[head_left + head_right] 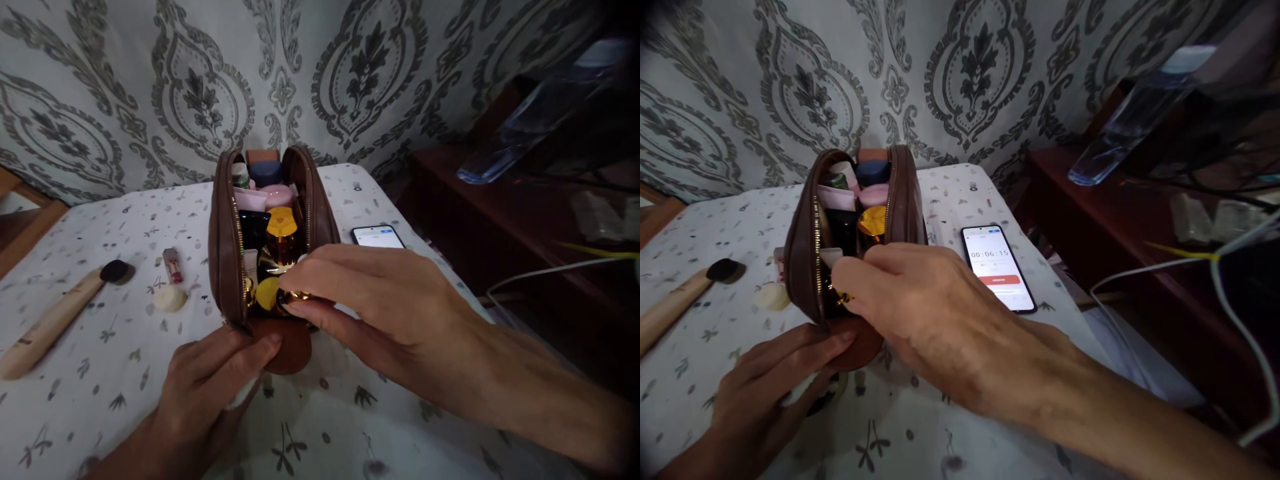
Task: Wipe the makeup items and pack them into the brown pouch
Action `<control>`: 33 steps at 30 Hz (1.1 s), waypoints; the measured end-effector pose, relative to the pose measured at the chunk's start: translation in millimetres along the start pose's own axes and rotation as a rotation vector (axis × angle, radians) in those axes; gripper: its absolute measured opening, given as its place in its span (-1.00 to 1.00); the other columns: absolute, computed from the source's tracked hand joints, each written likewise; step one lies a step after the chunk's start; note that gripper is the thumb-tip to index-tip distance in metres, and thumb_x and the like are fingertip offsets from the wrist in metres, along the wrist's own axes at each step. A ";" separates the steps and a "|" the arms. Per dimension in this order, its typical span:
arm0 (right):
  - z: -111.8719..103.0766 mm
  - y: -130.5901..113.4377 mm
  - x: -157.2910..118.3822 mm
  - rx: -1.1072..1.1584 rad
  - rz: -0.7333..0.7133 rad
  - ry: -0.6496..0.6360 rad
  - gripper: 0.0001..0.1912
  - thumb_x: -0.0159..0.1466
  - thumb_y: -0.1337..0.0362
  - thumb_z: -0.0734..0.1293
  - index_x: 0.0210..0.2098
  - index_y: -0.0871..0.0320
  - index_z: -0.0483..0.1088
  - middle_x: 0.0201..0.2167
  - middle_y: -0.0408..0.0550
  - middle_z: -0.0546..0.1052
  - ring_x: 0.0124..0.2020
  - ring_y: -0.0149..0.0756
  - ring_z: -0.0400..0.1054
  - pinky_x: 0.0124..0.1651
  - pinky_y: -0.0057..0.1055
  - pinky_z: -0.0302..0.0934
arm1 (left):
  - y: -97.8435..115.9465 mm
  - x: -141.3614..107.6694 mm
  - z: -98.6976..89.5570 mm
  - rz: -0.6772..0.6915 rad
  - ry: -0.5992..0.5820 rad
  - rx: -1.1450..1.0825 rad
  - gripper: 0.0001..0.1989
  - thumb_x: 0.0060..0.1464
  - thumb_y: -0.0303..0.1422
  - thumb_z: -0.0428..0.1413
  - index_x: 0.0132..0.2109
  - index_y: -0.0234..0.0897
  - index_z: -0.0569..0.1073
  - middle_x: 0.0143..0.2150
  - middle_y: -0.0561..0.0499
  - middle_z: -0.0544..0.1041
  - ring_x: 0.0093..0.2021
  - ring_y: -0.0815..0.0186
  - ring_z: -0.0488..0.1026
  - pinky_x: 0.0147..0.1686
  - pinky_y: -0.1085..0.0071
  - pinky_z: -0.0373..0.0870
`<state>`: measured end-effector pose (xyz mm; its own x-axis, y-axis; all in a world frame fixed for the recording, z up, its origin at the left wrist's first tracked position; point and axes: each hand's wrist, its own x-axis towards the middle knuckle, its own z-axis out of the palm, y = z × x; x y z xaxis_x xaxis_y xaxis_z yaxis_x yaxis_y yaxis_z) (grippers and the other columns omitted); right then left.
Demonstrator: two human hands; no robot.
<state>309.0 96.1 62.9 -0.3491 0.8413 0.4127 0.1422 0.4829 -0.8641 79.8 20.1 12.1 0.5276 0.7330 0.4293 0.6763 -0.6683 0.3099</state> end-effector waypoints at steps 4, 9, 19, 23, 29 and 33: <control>-5.0 3.8 -2.5 -0.142 -0.076 -0.202 -0.90 0.30 0.30 0.38 -0.26 -0.04 0.55 -0.35 -0.21 0.61 -0.36 -0.38 0.49 -0.35 -0.48 0.36 | -0.6 1.6 1.1 -0.010 0.027 0.009 -0.63 0.23 -0.50 0.02 0.15 -0.18 0.38 -0.19 -0.07 0.61 -0.21 0.24 0.59 -0.42 0.42 0.54; -7.2 5.3 -6.7 -0.272 -0.133 -0.186 -0.72 0.30 0.30 0.38 -0.01 -0.07 0.50 -0.20 -0.18 0.62 -0.25 -0.32 0.51 -0.28 -0.43 0.39 | -2.6 1.6 2.4 0.002 0.029 -0.013 -0.65 0.25 -0.50 0.00 0.15 -0.22 0.39 -0.21 -0.06 0.59 -0.26 0.26 0.58 -0.44 0.42 0.51; -11.2 -15.8 -15.9 0.070 0.129 0.203 -0.95 0.29 0.16 0.42 -0.25 -0.07 0.49 -0.42 -0.16 0.55 -0.48 -0.39 0.45 -0.49 -0.40 0.35 | 8.2 11.8 1.6 -0.071 0.102 -0.016 -0.76 0.32 -0.35 0.03 0.09 -0.21 0.42 -0.29 0.00 0.60 -0.36 0.36 0.55 -0.42 0.50 0.49; -2.7 -7.3 -31.9 0.263 0.180 0.037 -0.87 0.27 0.12 0.44 -0.26 0.00 0.49 -0.38 -0.09 0.59 -0.53 -0.38 0.48 -0.53 -0.44 0.39 | 13.9 10.8 -4.2 -0.206 0.048 -0.290 -0.69 0.30 -0.21 0.07 0.13 -0.17 0.42 -0.16 -0.01 0.64 -0.22 0.31 0.61 -0.28 0.48 0.54; 20.1 -2.5 -54.5 0.410 0.259 -0.037 -0.86 0.25 0.19 0.46 -0.24 0.06 0.46 -0.37 -0.11 0.59 -0.46 -0.38 0.53 -0.42 -0.49 0.44 | 20.3 5.4 -9.1 -0.453 0.099 -0.726 -0.70 0.23 -0.18 0.13 0.04 -0.17 0.50 -0.23 0.02 0.63 -0.38 0.36 0.54 -0.38 0.51 0.50; 28.5 -1.7 -59.9 0.222 0.162 0.006 -0.91 0.27 0.27 0.43 -0.22 0.07 0.46 -0.31 -0.12 0.59 -0.31 -0.37 0.53 -0.26 -0.47 0.44 | 19.4 2.4 -17.0 -0.603 0.101 -0.732 -0.75 0.19 -0.20 0.16 -0.02 -0.14 0.51 -0.41 0.11 0.58 -0.47 0.40 0.48 -0.45 0.57 0.44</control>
<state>303.3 37.9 31.4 -0.3328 0.9050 0.2651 -0.0109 0.2774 -0.9607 85.5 6.7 33.6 0.1247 0.9886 0.0842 0.3125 -0.1197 0.9423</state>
